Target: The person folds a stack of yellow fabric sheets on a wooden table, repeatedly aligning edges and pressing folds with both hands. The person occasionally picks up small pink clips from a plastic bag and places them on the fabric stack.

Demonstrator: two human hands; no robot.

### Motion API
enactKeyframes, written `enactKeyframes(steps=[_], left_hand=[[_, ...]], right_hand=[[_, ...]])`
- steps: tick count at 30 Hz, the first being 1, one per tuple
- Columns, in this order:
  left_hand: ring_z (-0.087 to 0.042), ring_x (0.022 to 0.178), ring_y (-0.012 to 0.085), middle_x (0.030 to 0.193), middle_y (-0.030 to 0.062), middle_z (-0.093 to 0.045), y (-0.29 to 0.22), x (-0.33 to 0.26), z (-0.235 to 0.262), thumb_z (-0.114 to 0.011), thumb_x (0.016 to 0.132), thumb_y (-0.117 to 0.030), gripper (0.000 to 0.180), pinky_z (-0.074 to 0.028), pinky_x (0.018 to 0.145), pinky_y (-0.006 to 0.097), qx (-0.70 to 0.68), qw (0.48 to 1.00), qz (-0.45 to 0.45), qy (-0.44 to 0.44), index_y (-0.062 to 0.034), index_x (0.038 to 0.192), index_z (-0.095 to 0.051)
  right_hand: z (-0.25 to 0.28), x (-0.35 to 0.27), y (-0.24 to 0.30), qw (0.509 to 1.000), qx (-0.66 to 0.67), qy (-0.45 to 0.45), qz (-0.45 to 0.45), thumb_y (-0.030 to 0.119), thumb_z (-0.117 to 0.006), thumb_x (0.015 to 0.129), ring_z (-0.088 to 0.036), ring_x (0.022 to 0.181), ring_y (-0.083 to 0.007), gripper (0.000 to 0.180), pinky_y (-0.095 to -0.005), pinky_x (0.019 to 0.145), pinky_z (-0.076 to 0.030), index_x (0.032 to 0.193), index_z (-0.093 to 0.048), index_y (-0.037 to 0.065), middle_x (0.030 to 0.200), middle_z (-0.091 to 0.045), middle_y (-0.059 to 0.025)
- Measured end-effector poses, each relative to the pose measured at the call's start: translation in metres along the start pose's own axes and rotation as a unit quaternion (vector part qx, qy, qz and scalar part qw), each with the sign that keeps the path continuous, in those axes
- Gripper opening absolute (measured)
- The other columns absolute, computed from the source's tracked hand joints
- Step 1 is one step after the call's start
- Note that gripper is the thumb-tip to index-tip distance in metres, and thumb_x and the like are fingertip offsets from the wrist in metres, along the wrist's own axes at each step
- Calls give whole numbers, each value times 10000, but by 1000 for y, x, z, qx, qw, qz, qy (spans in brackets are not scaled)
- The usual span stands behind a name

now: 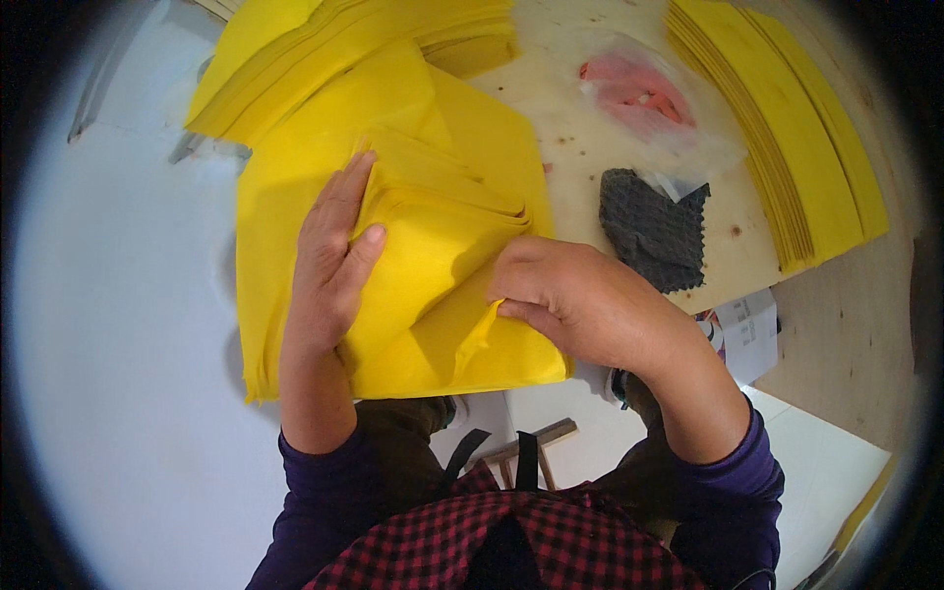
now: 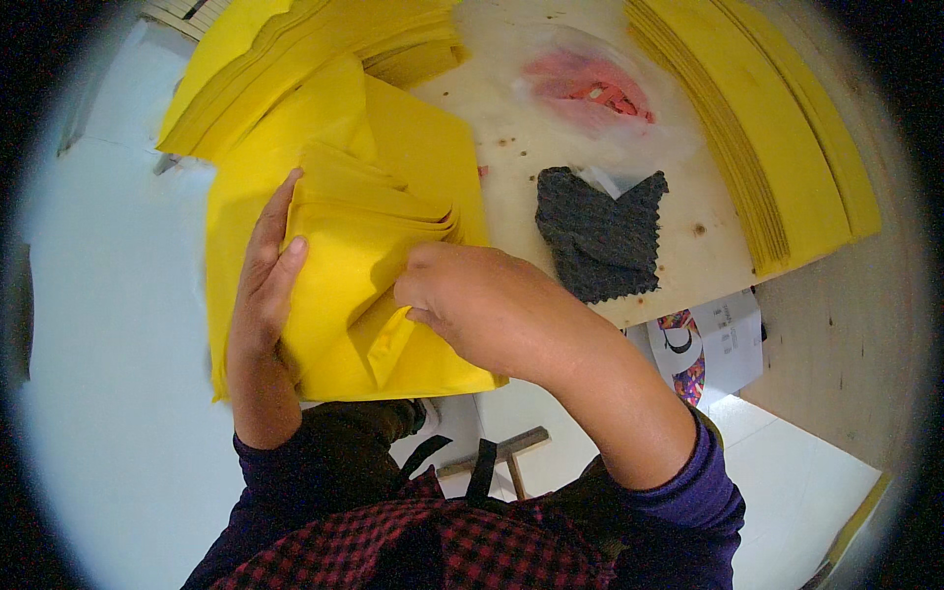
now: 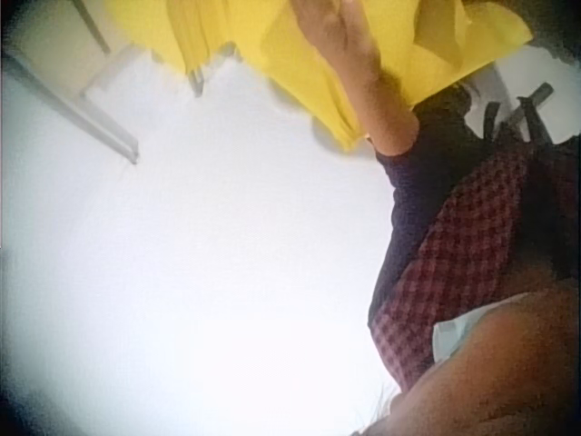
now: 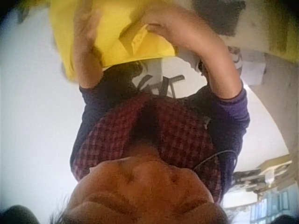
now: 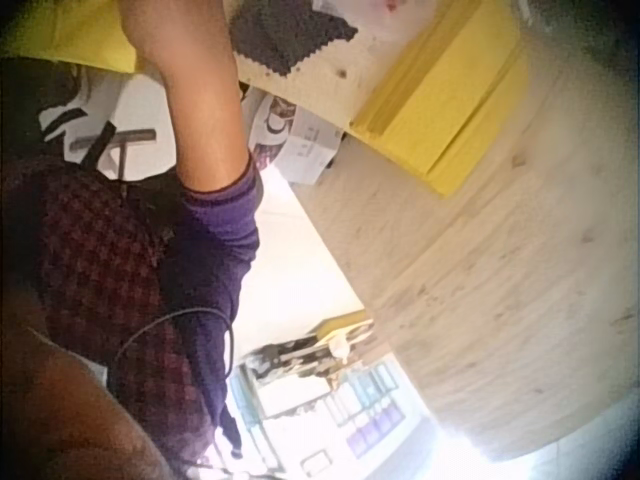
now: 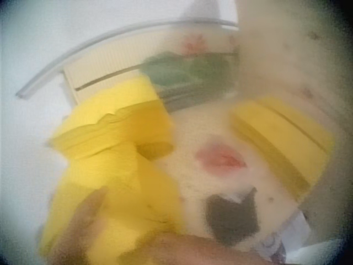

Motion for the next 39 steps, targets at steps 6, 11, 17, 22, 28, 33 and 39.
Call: enactKeyframes(steps=[6,11,17,22,28,33,39], left_hand=[[-381,1404,394,1506,214,-438,-1,1,0,-525,932,-237,600,-256,1175,426,22,1000,-14,-1,2,1472,-417],[-362,1409,416,1517,206,-426,-3,-1,2,-533,954,-287,595,-245,1177,447,35,999,1,-1,-35,1481,-419],[-313,1426,444,1558,178,-376,-2,-2,2,-504,981,-377,610,-192,1187,484,67,998,13,13,-104,1512,-384],[-297,1431,458,1585,144,-345,-6,-2,3,-476,991,-399,605,-177,1180,527,73,997,22,17,-126,1521,-373],[-281,1437,471,1594,140,-328,-9,-3,4,-466,996,-417,603,-174,1174,558,75,996,31,21,-130,1519,-375],[-285,1435,472,1595,150,-322,-11,-3,5,-467,995,-429,605,-184,1167,570,77,996,37,19,-135,1517,-381],[-310,1425,451,1564,170,-371,-13,-4,6,-477,990,-436,631,-212,1176,501,86,996,37,15,-100,1517,-388]], right_hand=[[5,-1,3,999,-15,-24,26,57,-701,835,-612,863,-366,134,-413,732,-495,949,-643,17,896,-617,-153],[20,-9,4,1000,0,9,6,81,-745,819,-630,755,-335,161,-376,664,-498,925,-648,10,825,-624,-147],[28,-4,0,981,82,-78,-159,56,-756,832,-613,653,-169,138,-302,577,-473,908,-650,9,764,-594,-67],[28,11,6,973,46,-190,-127,19,-742,814,-554,662,-114,144,-263,605,-458,922,-646,22,818,-586,-28],[22,35,6,960,-74,-255,-89,191,-782,775,-535,1175,-341,456,-430,1015,-419,1164,-608,30,1192,-583,-181],[11,50,0,957,-86,-256,-107,222,-809,742,-378,1374,-401,733,-445,1156,-310,1368,-489,15,1455,-424,-251],[7,54,-8,965,-60,-221,-129,209,-818,725,-342,1407,-412,819,-446,1174,-291,1423,-430,31,1493,-382,-255]])
Point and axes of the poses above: each hand's wrist, its own x-axis towards the middle knuckle, its own z-axis out of the back of the hand, y = z × x, the point moved 5 cm from there along x, towards the middle knuckle
